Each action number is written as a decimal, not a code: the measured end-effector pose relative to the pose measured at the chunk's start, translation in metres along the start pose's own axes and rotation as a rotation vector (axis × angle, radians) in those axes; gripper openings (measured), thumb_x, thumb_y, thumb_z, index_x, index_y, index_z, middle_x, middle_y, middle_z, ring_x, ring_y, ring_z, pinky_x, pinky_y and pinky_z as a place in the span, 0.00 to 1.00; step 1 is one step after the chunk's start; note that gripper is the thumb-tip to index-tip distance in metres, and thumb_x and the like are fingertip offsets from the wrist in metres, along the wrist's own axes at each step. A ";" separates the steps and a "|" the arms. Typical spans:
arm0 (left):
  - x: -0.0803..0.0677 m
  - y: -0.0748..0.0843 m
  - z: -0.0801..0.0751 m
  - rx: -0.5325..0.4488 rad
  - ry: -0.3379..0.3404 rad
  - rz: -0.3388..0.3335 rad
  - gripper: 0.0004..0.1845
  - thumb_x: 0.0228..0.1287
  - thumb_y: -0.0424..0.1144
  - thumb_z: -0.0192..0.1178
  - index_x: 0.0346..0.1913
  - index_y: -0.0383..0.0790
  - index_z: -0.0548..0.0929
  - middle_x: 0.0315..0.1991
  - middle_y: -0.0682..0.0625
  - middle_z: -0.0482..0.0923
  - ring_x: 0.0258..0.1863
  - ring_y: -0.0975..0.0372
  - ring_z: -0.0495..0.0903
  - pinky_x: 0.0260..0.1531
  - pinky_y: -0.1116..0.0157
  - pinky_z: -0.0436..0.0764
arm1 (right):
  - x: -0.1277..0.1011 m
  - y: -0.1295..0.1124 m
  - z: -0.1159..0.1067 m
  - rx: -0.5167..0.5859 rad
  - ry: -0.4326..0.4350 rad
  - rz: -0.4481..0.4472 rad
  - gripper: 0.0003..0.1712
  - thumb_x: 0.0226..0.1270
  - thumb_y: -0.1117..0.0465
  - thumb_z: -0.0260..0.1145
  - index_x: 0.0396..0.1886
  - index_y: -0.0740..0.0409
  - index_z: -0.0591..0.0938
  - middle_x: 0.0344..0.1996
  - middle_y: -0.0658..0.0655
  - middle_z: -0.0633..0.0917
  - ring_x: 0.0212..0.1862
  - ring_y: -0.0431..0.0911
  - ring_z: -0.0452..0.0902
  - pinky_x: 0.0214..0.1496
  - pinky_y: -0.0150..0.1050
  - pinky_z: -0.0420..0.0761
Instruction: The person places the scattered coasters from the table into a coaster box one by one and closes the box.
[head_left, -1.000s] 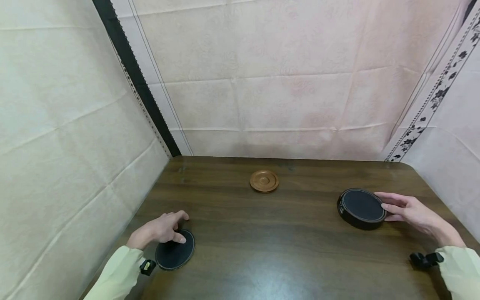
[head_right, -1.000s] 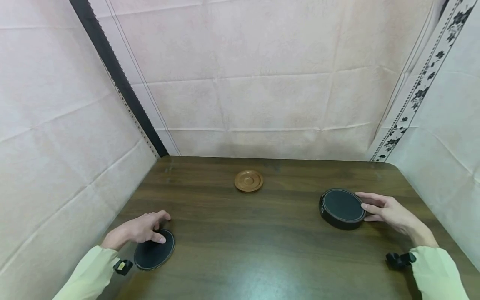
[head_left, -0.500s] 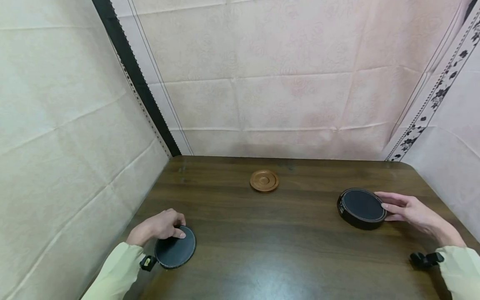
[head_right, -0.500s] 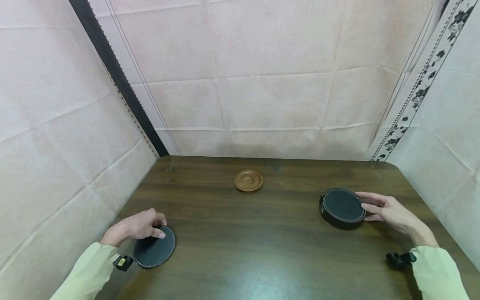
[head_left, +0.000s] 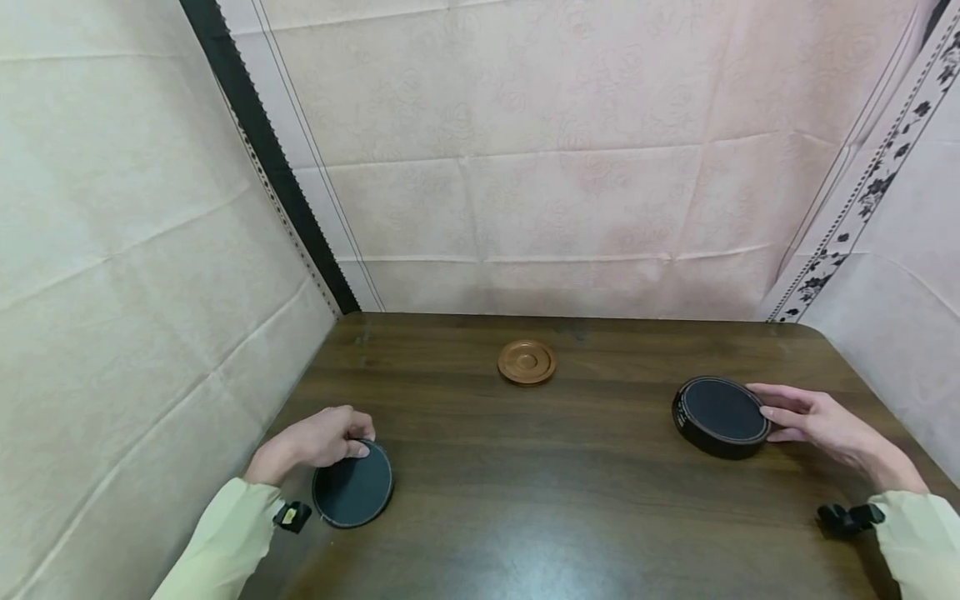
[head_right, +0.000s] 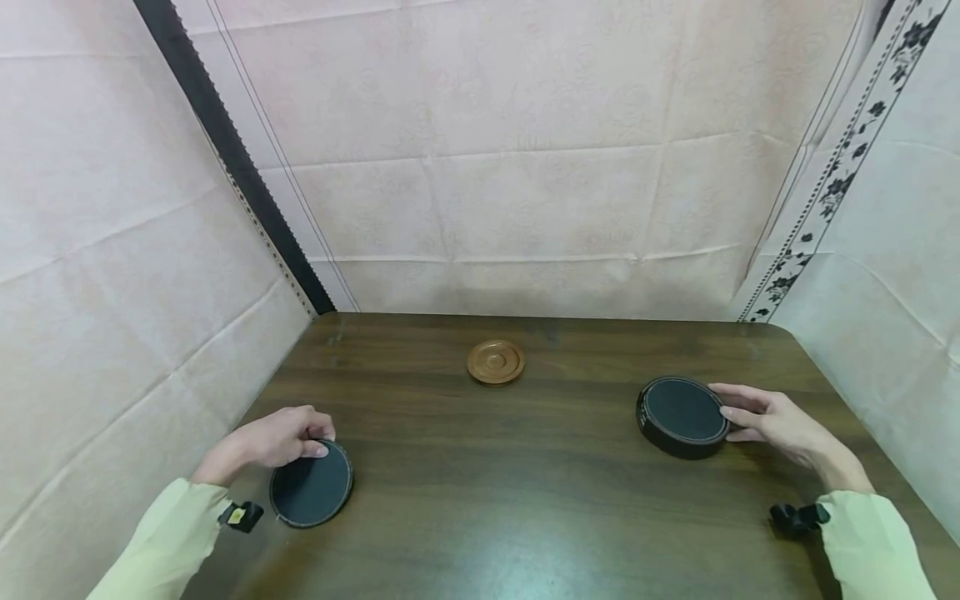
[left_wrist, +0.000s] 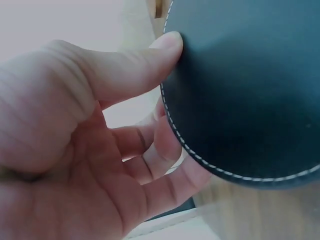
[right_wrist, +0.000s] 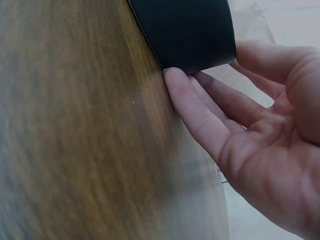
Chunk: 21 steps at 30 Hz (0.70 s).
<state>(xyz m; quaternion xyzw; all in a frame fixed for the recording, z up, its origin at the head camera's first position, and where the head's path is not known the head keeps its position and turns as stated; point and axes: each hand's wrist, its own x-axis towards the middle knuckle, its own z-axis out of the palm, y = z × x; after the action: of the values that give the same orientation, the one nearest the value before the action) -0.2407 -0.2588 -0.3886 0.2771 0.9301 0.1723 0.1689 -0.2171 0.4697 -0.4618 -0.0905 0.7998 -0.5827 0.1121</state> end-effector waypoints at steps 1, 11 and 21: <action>0.000 0.002 -0.002 0.005 0.001 0.003 0.04 0.64 0.36 0.64 0.33 0.48 0.80 0.25 0.59 0.74 0.27 0.66 0.70 0.29 0.69 0.70 | 0.000 0.000 0.000 -0.001 0.003 0.000 0.31 0.74 0.65 0.58 0.73 0.66 0.61 0.51 0.32 0.82 0.48 0.37 0.84 0.45 0.41 0.85; -0.004 0.026 -0.009 0.038 0.044 0.080 0.07 0.64 0.37 0.64 0.31 0.53 0.78 0.29 0.57 0.70 0.32 0.65 0.68 0.32 0.68 0.68 | -0.001 -0.002 0.001 0.005 0.009 0.003 0.31 0.74 0.65 0.58 0.73 0.66 0.61 0.51 0.31 0.81 0.48 0.36 0.84 0.45 0.42 0.85; 0.004 0.056 -0.013 0.072 0.076 0.163 0.06 0.66 0.38 0.63 0.34 0.53 0.78 0.29 0.59 0.69 0.31 0.67 0.68 0.32 0.69 0.69 | 0.000 0.000 0.001 -0.001 0.014 0.019 0.31 0.74 0.64 0.58 0.73 0.64 0.62 0.50 0.31 0.82 0.48 0.37 0.84 0.45 0.42 0.85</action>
<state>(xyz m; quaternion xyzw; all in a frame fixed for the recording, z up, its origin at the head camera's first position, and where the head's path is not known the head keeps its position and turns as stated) -0.2242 -0.2153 -0.3546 0.3511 0.9157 0.1623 0.1086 -0.2168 0.4692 -0.4621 -0.0786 0.8017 -0.5819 0.1120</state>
